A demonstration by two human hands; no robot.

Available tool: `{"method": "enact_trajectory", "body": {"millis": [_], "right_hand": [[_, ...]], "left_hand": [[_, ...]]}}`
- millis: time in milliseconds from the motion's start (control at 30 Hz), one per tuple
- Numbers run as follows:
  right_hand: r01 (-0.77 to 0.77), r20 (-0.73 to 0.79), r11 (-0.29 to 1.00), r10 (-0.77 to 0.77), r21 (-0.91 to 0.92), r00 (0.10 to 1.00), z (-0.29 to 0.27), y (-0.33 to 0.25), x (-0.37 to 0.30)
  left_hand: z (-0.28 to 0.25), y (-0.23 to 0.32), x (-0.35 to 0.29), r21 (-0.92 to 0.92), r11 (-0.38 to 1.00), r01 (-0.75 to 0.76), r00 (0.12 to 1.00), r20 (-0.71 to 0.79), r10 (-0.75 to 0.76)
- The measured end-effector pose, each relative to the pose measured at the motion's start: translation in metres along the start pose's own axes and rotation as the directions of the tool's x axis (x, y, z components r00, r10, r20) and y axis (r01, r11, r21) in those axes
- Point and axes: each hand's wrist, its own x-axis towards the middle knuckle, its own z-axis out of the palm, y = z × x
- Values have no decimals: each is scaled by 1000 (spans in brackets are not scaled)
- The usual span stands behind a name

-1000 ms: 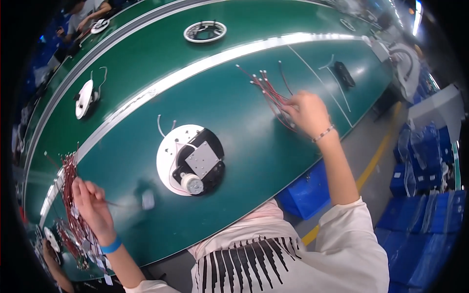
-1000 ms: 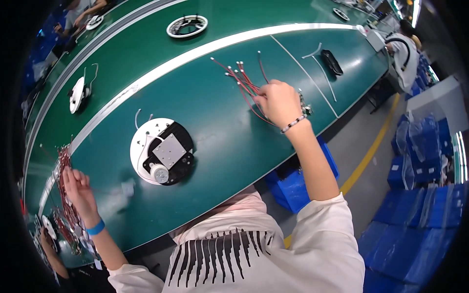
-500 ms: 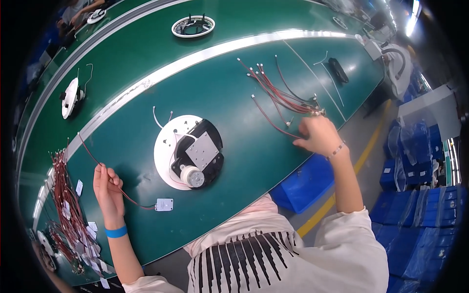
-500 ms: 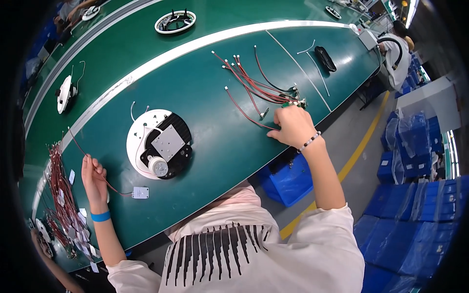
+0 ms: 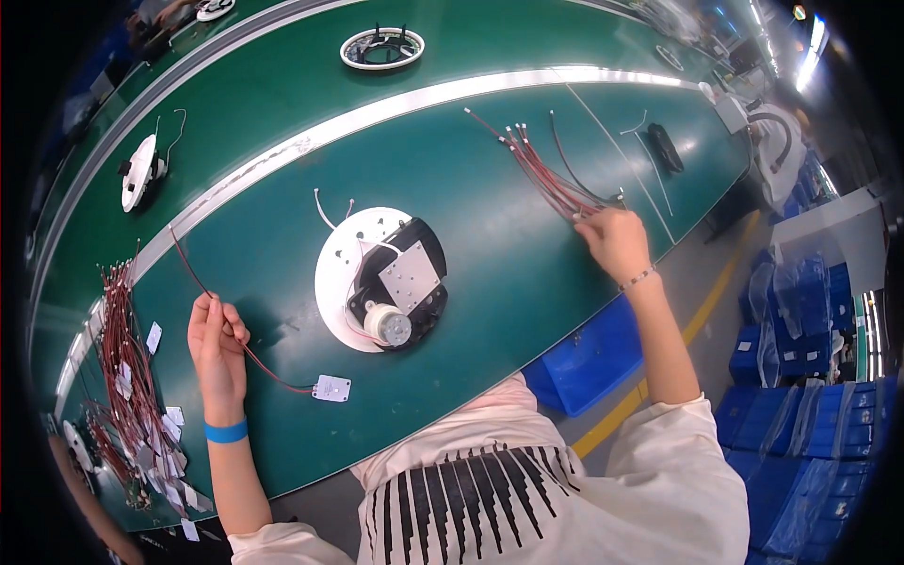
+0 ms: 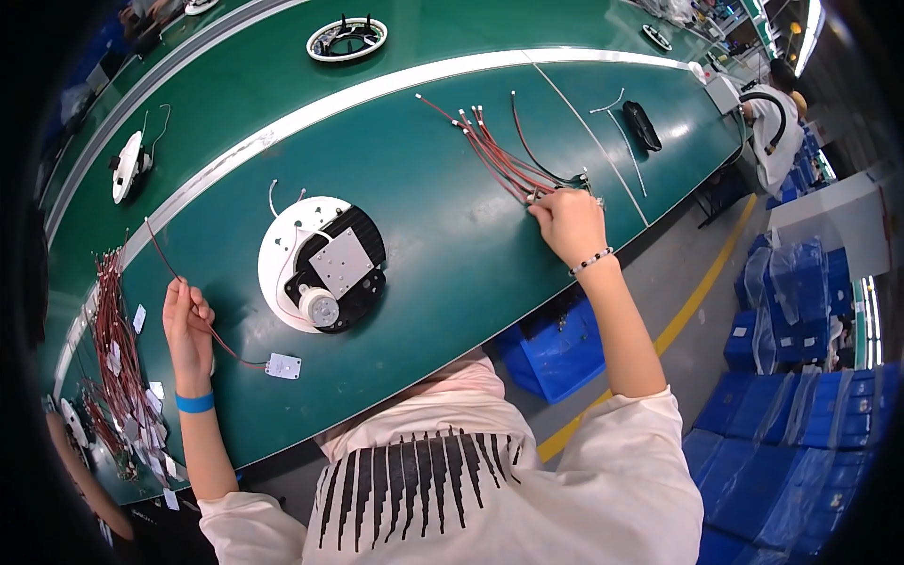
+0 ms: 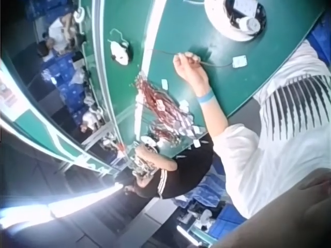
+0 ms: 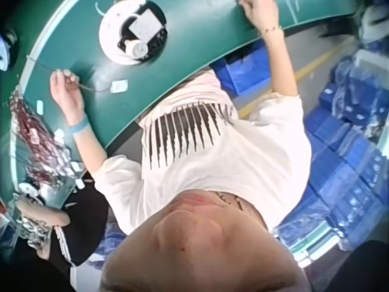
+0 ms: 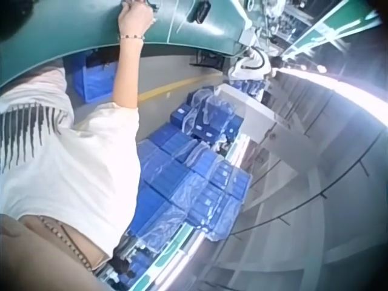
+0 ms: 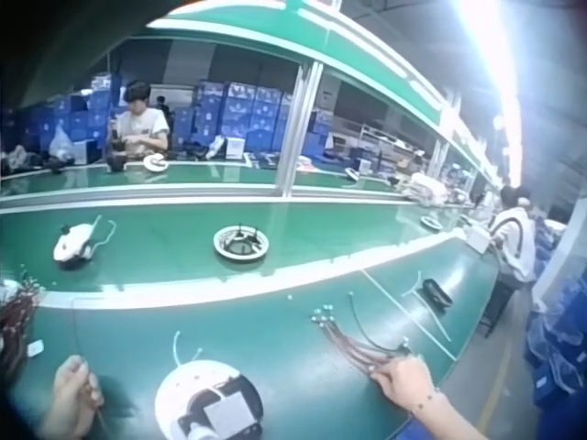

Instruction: Assembling wires and wiring harnesses into white plastic housings on a factory production line.

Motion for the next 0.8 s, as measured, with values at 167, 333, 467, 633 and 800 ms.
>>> {"method": "enact_trajectory", "body": {"millis": [167, 333, 467, 633, 800], "right_hand": [[-38, -85, 997, 44, 73, 995, -21, -19, 6], [57, -167, 898, 18, 436, 986, -67, -86, -1], [376, -314, 728, -229, 574, 922, -68, -145, -13], [561, -415, 434, -389, 705, 823, -34, -209, -29], [555, -394, 367, -428, 747, 813, -26, -213, -32]], "left_hand": [[-7, 2, 0, -5, 1000, -30, 999, 14, 30], [-2, 28, -11, -425, 902, 79, 994, -31, -102], [45, 41, -41, -383, 906, 181, 968, 234, -94], [117, 59, -67, -69, 995, 67, 965, 257, -47], [112, 48, -65, -168, 985, -40, 902, 419, 108]]}}
